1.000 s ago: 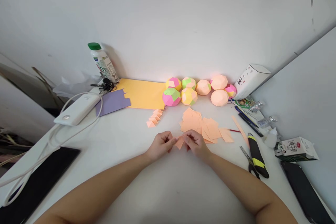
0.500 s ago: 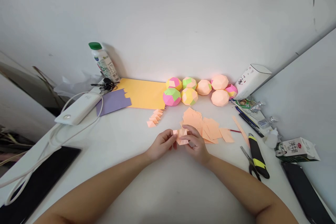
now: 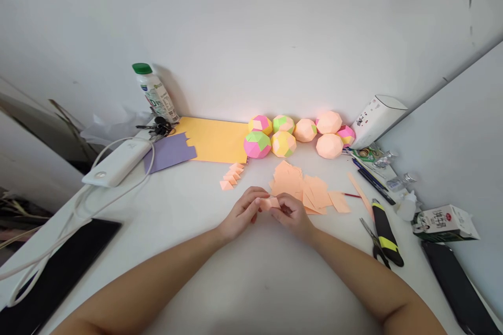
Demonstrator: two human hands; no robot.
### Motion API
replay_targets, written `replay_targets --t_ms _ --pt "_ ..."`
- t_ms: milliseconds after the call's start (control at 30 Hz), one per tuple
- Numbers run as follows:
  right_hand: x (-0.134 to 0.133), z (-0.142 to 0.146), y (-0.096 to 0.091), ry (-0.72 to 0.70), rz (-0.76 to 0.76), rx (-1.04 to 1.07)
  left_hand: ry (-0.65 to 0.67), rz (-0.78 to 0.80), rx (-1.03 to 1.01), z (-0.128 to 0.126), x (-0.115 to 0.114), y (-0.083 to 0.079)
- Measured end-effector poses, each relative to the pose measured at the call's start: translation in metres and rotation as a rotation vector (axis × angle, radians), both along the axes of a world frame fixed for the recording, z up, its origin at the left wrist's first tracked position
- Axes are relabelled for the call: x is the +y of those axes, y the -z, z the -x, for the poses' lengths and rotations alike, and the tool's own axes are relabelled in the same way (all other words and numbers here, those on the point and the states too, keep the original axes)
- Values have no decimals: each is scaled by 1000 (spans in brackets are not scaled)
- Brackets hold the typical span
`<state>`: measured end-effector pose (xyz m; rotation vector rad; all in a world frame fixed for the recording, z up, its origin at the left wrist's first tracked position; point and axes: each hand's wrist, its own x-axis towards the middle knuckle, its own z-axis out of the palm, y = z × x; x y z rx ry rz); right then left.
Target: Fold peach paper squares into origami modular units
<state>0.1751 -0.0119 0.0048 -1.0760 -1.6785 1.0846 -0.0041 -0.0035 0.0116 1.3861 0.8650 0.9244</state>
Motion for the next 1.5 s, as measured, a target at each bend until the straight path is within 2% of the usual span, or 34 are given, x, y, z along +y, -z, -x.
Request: replay_targets --t_ms 100,267,400,700,967,1233,1500 --pt "1 0 -4 -40 166 59 23 -43 14 1 1 0" --pt "1 0 -7 -34 268 173 53 151 -20 -1 1 -3" --pt "2 -1 -4 -28 281 211 62 217 -91 -2 1 -4" --pt "2 -3 2 -38 272 209 80 159 -77 -1 1 0" --pt "1 -3 2 -47 251 184 103 198 -84 0 -2 -2" --pt "1 -2 6 -61 252 166 -3 233 -75 0 0 4" --pt "1 -2 5 -68 254 151 -77 281 -132 1 6 4"
